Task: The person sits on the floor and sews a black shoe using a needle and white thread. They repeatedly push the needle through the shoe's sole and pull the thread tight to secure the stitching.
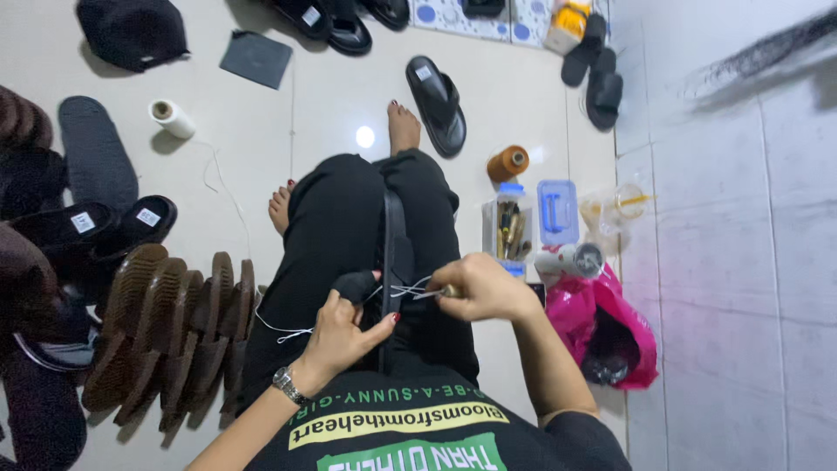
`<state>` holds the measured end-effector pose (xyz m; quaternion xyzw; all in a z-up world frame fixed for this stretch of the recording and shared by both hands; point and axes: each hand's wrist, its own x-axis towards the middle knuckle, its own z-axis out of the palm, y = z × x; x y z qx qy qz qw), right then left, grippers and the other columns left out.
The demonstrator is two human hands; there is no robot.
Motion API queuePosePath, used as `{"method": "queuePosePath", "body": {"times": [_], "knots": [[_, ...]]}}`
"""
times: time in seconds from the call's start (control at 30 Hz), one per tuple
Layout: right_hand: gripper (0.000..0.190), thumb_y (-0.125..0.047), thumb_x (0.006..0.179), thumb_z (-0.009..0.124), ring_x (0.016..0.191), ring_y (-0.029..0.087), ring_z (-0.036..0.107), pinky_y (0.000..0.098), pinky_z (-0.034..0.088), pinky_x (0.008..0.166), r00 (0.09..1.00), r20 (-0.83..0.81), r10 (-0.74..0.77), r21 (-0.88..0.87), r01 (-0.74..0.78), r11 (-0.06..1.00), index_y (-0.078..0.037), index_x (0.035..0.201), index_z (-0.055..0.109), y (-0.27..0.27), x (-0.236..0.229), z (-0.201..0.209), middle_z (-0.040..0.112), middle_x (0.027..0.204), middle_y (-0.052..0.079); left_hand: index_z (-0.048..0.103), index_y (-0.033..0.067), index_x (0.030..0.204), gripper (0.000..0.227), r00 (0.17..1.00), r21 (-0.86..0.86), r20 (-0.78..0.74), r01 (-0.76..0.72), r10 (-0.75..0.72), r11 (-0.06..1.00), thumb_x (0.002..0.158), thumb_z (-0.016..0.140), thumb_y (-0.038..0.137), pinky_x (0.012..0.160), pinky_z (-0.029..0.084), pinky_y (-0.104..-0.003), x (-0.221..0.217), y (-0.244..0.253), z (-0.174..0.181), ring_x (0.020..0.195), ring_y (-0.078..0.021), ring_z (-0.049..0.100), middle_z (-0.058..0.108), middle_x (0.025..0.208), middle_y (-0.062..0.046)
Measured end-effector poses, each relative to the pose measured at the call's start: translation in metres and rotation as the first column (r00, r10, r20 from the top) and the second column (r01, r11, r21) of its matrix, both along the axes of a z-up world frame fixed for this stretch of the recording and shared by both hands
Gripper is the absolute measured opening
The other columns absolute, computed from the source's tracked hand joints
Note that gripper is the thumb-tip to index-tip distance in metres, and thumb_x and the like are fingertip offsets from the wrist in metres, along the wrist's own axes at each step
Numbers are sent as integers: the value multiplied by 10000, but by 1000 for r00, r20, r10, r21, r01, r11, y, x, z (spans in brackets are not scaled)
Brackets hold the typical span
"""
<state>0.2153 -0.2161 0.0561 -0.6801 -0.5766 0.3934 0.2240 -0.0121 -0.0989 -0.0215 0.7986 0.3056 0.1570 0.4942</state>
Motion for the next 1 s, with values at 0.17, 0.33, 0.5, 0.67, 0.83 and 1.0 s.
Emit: {"method": "queuePosePath", "body": {"times": [0.17,0.33,0.5,0.67,0.83,1.0], "knots": [[105,-292,750,701,537,314,687,441,544,522,748,637,184,-121,-139,983,-192,783,703,5,-20,-7,674,590,54,681,193,1288,651,989,44,144,21,-27,999,706,878,407,571,536,-435,-12,-13,-108,630,-337,657,588,883,-104],[162,-237,771,693,545,227,703,352,554,504,634,759,149,-61,-159,985,-233,929,731,0,-28,-15,689,603,-5,663,201,1326,705,988,62,157,-8,-1,998,693,867,433,510,532,-425,-1,-1,-23,566,-330,646,507,722,-70],[332,-201,815,698,567,210,715,353,564,504,620,777,110,-26,-143,989,-236,1145,718,-8,-37,-32,708,630,11,672,169,1312,701,985,80,172,-38,23,996,689,870,421,479,544,-419,1,-1,-16,520,-326,638,484,659,-64],[284,-295,756,762,609,238,705,364,560,567,740,625,-247,223,134,966,-327,1033,705,-36,-31,-118,658,646,-30,742,87,1182,621,985,134,174,-35,11,990,719,849,487,538,567,-447,-2,-20,-109,608,-392,652,521,715,-138],[181,-202,787,787,611,262,681,352,532,571,779,461,-426,398,248,883,-271,949,746,-38,-46,-117,629,619,28,703,-63,826,628,980,214,193,-85,43,973,741,814,550,545,553,-508,0,-12,-38,645,-468,660,550,716,-230],[158,-158,807,788,625,287,677,369,521,578,788,410,-459,405,293,866,-246,936,765,-31,-44,-110,656,628,63,704,-69,1048,635,974,264,226,-43,-18,963,748,800,482,578,559,-532,-1,-1,-10,715,-482,673,603,766,-268]]}}
